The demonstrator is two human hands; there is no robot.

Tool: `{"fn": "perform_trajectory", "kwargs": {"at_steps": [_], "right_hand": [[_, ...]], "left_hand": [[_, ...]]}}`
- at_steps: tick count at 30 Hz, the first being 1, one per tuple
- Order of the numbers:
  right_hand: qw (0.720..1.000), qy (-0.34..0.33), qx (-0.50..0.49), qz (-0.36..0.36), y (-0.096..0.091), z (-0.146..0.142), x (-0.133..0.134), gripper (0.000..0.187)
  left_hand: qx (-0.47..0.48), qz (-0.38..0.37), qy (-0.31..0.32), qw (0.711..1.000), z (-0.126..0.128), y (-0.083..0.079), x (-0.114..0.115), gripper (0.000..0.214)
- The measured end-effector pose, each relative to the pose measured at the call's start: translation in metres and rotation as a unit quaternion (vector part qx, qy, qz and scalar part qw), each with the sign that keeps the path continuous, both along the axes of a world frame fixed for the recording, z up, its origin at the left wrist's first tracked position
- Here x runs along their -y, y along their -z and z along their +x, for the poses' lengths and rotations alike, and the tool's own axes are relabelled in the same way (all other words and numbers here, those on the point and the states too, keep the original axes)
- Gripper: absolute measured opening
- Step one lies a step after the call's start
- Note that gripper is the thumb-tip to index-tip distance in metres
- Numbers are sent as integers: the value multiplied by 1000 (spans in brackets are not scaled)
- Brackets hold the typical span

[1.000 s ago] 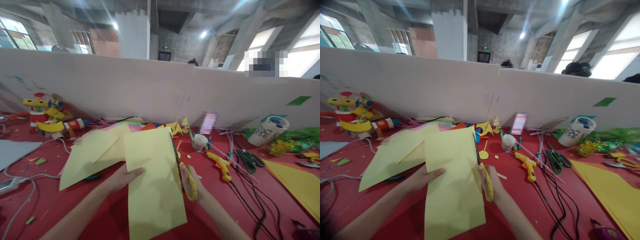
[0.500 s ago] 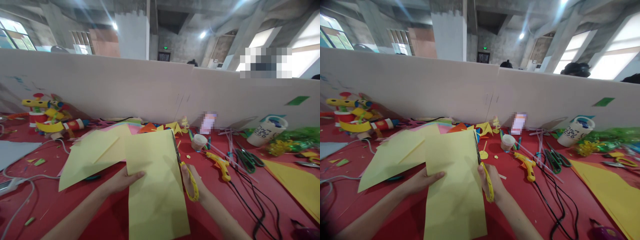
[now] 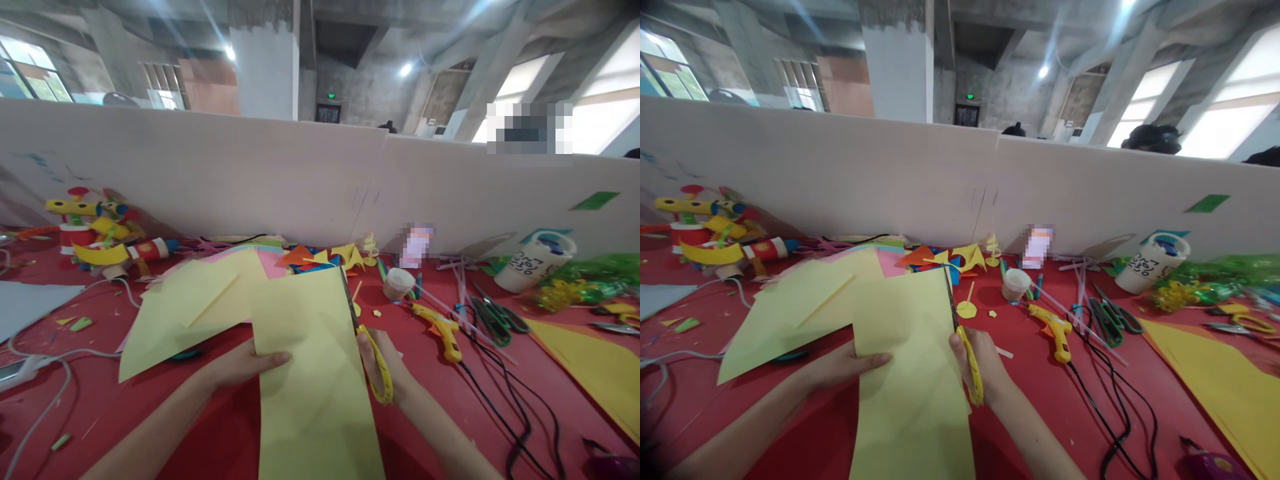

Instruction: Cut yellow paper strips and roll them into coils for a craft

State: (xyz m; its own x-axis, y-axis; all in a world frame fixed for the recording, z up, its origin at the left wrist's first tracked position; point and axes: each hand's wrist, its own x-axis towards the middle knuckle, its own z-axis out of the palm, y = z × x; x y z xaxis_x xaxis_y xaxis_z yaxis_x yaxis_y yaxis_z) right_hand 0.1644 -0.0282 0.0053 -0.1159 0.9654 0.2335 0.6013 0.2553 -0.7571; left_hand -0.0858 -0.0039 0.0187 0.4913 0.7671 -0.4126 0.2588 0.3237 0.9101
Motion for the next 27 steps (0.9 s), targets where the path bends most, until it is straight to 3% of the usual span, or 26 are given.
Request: {"fn": "perform_trajectory", "kwargs": {"at_steps": [6,12,17,20,22,25,27], "right_hand": [[1000,6,-30,0,2,-6,2,46],[997,-16,-68,-23,9,-11,3,47],[995,-28,-71,-70,9,-14,3,50],[994,-60,21,-86,0,-9,1,52],[987,-69,117,-84,-6,0,-1,51],[965,-58,244,-78,-14,24,-5,48],[949,-26,301,-90,-17,45,-7,43]], "left_hand": [[19,-23,22,999,-4,3,0,42],[21,-55,23,998,-27,8,-11,39],[-32,-24,24,999,-43,2,-18,38],[-86,-20,0,996,-54,-11,-23,43],[-100,26,-31,994,-66,-23,-28,50],[-176,103,-88,975,-86,-39,-39,49],[-232,139,-83,959,-98,-48,-50,46]]}}
